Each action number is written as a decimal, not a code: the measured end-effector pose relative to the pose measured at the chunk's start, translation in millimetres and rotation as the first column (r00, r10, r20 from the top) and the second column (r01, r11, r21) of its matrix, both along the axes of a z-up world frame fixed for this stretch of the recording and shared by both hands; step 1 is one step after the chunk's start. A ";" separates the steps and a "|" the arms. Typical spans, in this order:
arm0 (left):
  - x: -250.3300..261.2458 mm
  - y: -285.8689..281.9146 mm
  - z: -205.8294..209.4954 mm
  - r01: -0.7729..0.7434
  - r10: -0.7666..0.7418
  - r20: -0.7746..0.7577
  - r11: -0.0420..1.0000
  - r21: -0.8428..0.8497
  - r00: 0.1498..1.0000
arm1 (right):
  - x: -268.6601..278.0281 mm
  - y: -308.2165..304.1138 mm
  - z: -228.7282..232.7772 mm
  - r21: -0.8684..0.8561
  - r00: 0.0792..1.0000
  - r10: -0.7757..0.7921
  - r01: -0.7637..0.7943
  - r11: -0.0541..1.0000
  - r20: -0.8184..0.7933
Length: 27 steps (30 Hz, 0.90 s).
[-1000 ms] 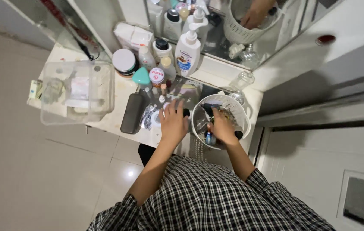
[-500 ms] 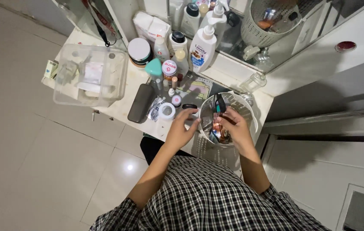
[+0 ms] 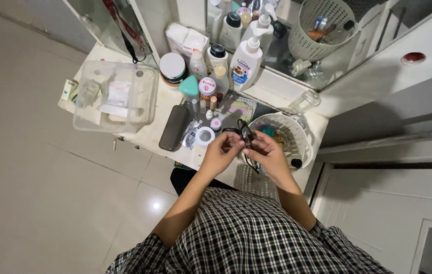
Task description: The person removes various small items from a white basket and places them on a bathroom vanity counter. Items include bottles, jars, a wallet, a phone, and a small cloth. The person handles each item individually and arranges them on the counter.
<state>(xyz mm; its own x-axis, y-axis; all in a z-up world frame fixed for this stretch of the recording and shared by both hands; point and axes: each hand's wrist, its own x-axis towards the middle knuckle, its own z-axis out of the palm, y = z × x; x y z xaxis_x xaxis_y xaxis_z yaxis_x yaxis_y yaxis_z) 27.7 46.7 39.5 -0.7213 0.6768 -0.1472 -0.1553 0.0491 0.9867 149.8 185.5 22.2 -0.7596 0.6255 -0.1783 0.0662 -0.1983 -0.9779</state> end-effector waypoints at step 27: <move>-188.2 -68.9 -85.0 -0.078 0.041 -0.178 0.975 -0.208 0.983 | -87.2 -41.7 45.7 0.128 0.980 -0.093 0.071 0.989 0.176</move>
<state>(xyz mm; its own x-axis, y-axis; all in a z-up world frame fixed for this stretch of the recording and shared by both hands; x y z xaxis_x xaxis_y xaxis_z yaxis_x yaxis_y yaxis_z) -160.4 -22.2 -45.5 -0.7866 0.5980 -0.1542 0.0061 0.2572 0.9663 62.6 143.8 67.9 -0.6665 0.7098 -0.2281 0.2330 -0.0923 -0.9681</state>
